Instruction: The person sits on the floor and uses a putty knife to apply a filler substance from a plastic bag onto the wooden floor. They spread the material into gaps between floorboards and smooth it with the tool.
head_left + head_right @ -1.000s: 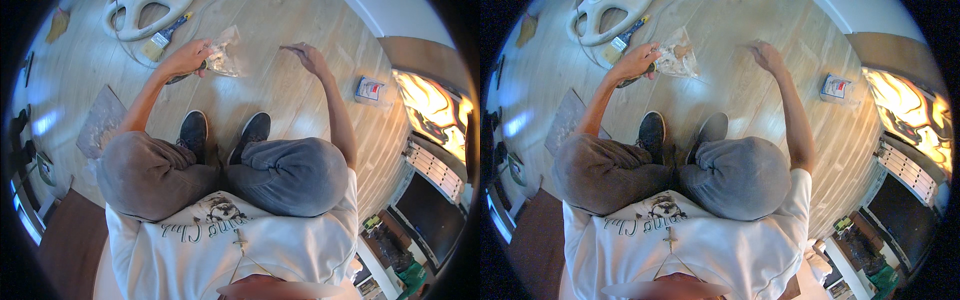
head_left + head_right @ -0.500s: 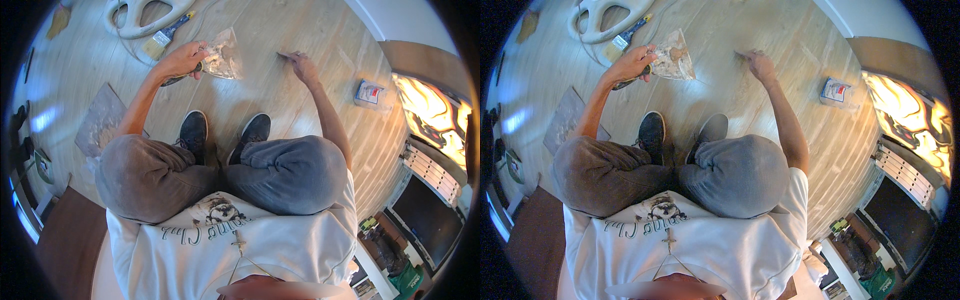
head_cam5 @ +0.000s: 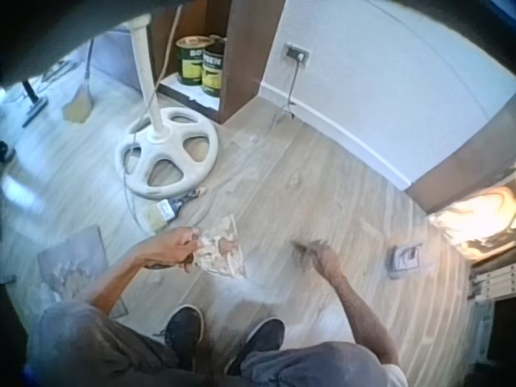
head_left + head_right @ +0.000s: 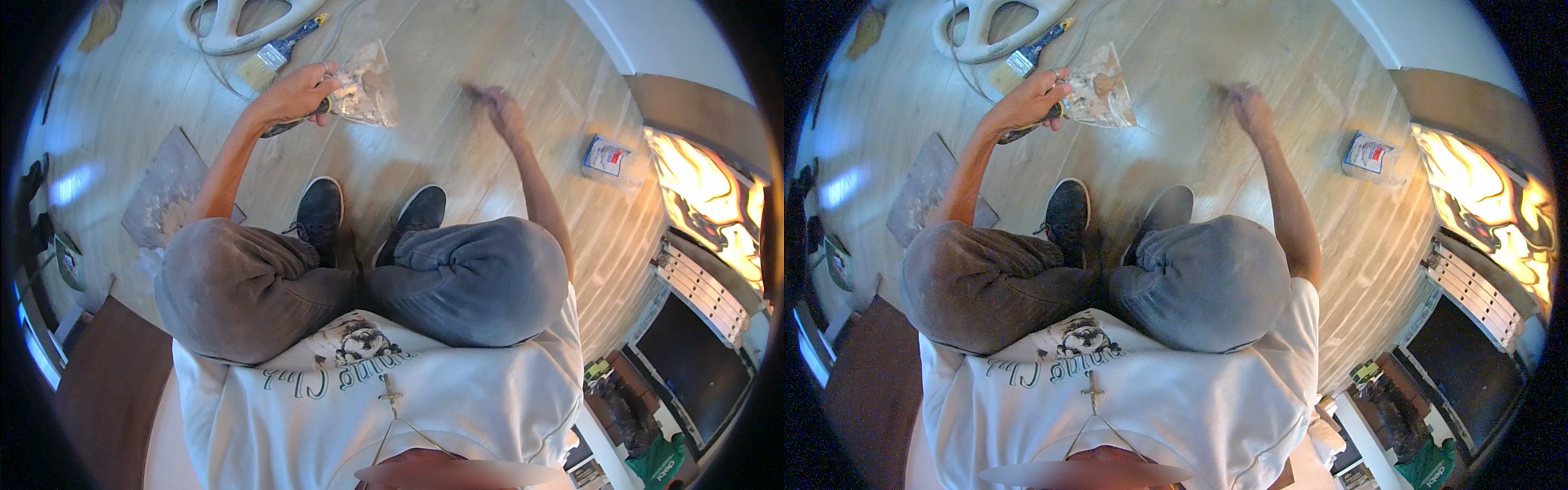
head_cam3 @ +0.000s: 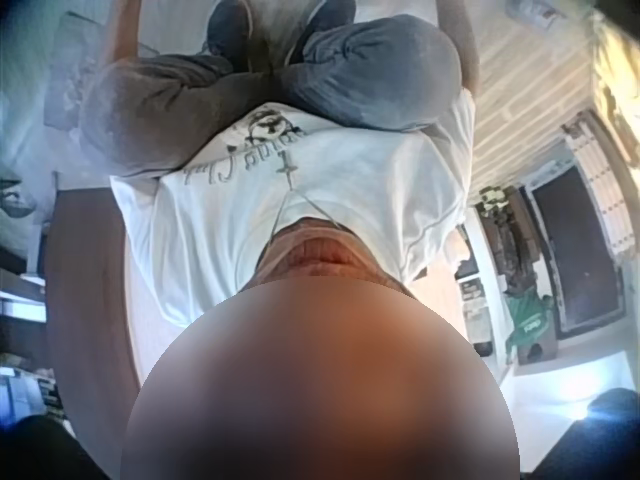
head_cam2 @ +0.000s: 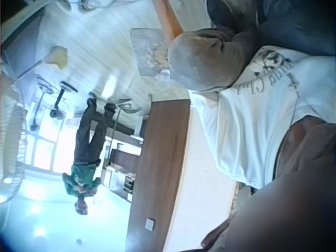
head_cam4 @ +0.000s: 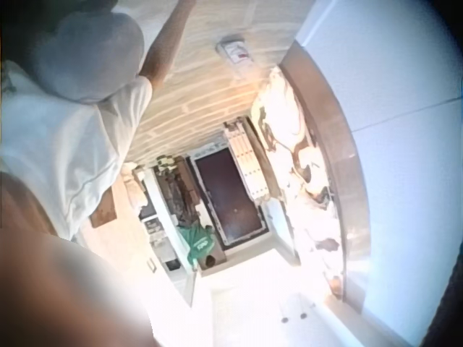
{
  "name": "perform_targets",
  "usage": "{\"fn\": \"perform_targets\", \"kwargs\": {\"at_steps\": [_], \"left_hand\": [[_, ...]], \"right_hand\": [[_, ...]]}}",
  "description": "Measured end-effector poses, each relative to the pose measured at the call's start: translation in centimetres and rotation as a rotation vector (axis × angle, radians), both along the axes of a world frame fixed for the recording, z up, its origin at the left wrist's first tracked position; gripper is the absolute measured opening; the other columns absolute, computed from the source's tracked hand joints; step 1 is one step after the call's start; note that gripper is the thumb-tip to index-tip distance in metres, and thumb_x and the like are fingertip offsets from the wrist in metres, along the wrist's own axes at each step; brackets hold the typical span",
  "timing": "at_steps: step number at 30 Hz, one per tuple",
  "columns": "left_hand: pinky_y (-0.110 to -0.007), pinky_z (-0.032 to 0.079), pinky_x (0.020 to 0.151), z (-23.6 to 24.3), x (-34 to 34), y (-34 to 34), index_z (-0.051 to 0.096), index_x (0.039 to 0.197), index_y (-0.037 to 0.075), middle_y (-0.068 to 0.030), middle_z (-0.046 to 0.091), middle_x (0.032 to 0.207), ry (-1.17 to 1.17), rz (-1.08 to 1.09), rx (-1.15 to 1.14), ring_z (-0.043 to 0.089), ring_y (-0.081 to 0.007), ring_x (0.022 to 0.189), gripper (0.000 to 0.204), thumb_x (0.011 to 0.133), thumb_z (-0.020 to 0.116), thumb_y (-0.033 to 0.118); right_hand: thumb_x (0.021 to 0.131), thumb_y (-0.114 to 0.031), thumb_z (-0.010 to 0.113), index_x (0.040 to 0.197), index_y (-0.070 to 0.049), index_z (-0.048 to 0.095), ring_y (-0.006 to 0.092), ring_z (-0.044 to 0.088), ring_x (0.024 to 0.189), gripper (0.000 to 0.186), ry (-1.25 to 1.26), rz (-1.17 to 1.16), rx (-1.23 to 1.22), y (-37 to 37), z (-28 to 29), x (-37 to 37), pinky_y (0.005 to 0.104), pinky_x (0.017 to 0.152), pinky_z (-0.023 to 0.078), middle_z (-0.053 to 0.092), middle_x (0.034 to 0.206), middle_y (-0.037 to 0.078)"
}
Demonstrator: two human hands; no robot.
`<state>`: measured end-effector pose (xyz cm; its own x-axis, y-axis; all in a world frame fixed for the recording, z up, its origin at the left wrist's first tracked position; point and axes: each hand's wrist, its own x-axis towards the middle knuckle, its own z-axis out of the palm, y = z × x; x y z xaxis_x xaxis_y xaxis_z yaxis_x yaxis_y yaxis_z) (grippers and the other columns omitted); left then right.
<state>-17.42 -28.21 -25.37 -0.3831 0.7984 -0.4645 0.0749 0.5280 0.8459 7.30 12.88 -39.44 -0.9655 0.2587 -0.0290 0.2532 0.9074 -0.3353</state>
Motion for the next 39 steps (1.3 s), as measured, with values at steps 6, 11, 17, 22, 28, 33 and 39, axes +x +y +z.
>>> {"fn": "perform_targets", "kwargs": {"at_steps": [6, 11, 17, 22, 28, 33, 39], "left_hand": [[-0.028, 0.051, 0.055, 1.1, 0.2, -0.5, 0.038, 0.145, -0.014, -0.0127, 0.065, 0.093, -0.033, 0.000, -0.014, 0.067, -0.0139, 0.061, 0.057, 0.106, 0.049, 0.026], [-0.028, 0.050, 0.055, 0.8, 0.3, -0.2, 0.038, 0.145, -0.013, -0.0106, 0.064, 0.088, -0.028, 0.040, 0.024, 0.066, -0.0133, 0.061, 0.057, 0.106, 0.049, 0.026], [-0.027, 0.050, 0.054, -0.5, -0.4, -1.0, 0.040, 0.144, -0.012, -0.0091, 0.064, 0.089, -0.014, -0.004, 0.005, 0.066, -0.0123, 0.061, 0.057, 0.106, 0.050, 0.029], [-0.027, 0.050, 0.055, 0.2, -0.1, -0.7, 0.044, 0.141, -0.013, -0.0092, 0.064, 0.083, -0.004, 0.005, 0.030, 0.067, -0.0136, 0.061, 0.052, 0.106, 0.047, 0.026], [-0.027, 0.051, 0.055, 0.7, -0.1, -0.8, 0.043, 0.141, -0.012, -0.0099, 0.064, 0.086, 0.002, -0.006, 0.041, 0.067, -0.0133, 0.061, 0.052, 0.106, 0.047, 0.026], [-0.028, 0.051, 0.055, 0.0, 0.1, -1.2, 0.042, 0.143, -0.012, -0.0100, 0.064, 0.085, 0.010, 0.045, 0.014, 0.066, -0.0133, 0.061, 0.053, 0.106, 0.047, 0.026], [-0.027, 0.050, 0.054, 0.2, -0.6, -0.9, 0.039, 0.145, -0.012, -0.0116, 0.064, 0.104, -0.030, -0.043, -0.014, 0.065, -0.0109, 0.063, 0.058, 0.107, 0.051, 0.030]], "right_hand": [[0.099, -0.018, 0.055, 0.129, -0.016, 0.067, 0.0373, 0.067, 0.102, 0.032, 0.022, -0.175, 0.100, 5.0, -0.2, -7.8, 0.0447, 0.089, 0.053, 0.070, 0.111, 0.018], [0.098, -0.015, 0.055, 0.129, -0.021, 0.068, 0.0378, 0.066, 0.102, 0.034, -0.012, -0.085, 0.201, 2.9, -1.4, -5.8, 0.0464, 0.088, 0.053, 0.070, 0.110, 0.016], [0.097, -0.011, 0.058, 0.125, -0.016, 0.069, 0.0365, 0.064, 0.104, 0.031, 0.012, 0.064, 0.036, -5.0, 0.8, -0.2, 0.0448, 0.088, 0.052, 0.069, 0.111, 0.015], [0.087, -0.006, 0.059, 0.121, -0.011, 0.066, 0.0407, 0.061, 0.106, 0.036, 0.062, -0.044, -0.075, -4.2, 1.5, -0.4, 0.0482, 0.090, 0.051, 0.066, 0.109, 0.019], [0.091, -0.009, 0.062, 0.129, -0.022, 0.068, 0.0309, 0.063, 0.109, 0.041, 0.059, 0.029, 0.312, -5.0, -0.7, -0.1, 0.0425, 0.093, 0.051, 0.068, 0.119, 0.007], [0.091, -0.008, 0.061, 0.131, -0.023, 0.067, 0.0325, 0.064, 0.110, 0.043, 0.029, 0.068, 0.099, -4.3, 0.0, 2.1, 0.0422, 0.094, 0.052, 0.068, 0.120, 0.009], [0.095, -0.013, 0.058, 0.126, -0.019, 0.068, 0.0372, 0.065, 0.104, 0.034, 0.055, -0.174, 0.039, 1.0, 0.8, -5.2, 0.0457, 0.088, 0.053, 0.070, 0.111, 0.016]]}}
